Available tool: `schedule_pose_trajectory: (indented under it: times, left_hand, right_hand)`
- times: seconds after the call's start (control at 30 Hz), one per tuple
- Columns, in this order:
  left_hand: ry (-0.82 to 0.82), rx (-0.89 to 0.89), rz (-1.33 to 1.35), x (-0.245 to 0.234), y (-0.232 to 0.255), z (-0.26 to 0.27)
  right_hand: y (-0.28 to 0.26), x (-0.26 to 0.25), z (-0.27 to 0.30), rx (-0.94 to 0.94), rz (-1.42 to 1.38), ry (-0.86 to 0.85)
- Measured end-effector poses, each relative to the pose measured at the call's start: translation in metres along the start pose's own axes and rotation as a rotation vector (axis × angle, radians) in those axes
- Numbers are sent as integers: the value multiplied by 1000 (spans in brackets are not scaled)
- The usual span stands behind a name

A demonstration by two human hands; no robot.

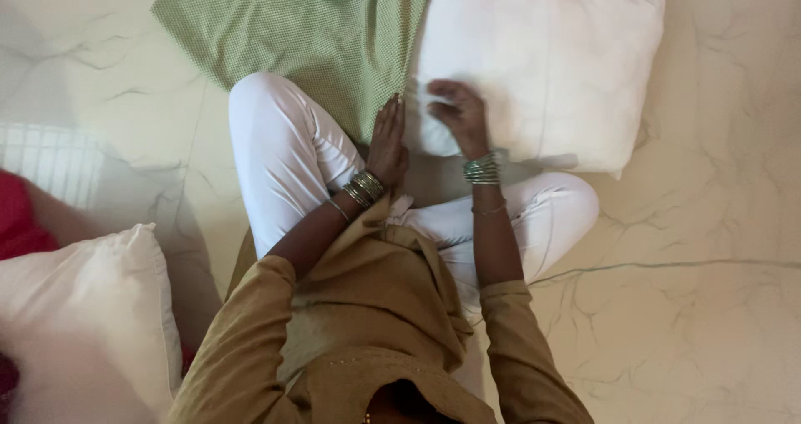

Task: The person sits on the floor and inserts a white pillow into a green patterned pillowcase. They adjust the pillow and case, tucking the fabric around the corners and smoothing the surface to fit the pillow inside.

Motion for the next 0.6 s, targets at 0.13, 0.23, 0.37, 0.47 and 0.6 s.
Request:
schedule_pose_trajectory:
  times: [0.13,0.23,0.37,0.47,0.6]
  left_hand:
    - [-30,1,-96,6,1,-4]
    - [-22,12,-128,4,3,-8]
    - [-13,10,-167,-5,4,-13]
    - [-28,15,-182,-12,8,-16]
    - [-95,-49,-252,-2,9,-19]
  right_hand:
    - [-44,-51,22,-98,520,365]
    - [-57,-80,32,-234,935,509]
    - [-58,-115,16,-166,1011,613]
    - [-60,-117,-19,-326,1200,444]
    - [-41,-118,-76,-430,1289,220]
Point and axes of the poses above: each hand's wrist, its own z-axis away from the middle knuckle, its own x-axis out of the palm, y = z × x, the point moved 2 cm from there along -z, towards the middle knuckle, and after that the axes turned 3 degrees about -y, right-handed, at the moved point
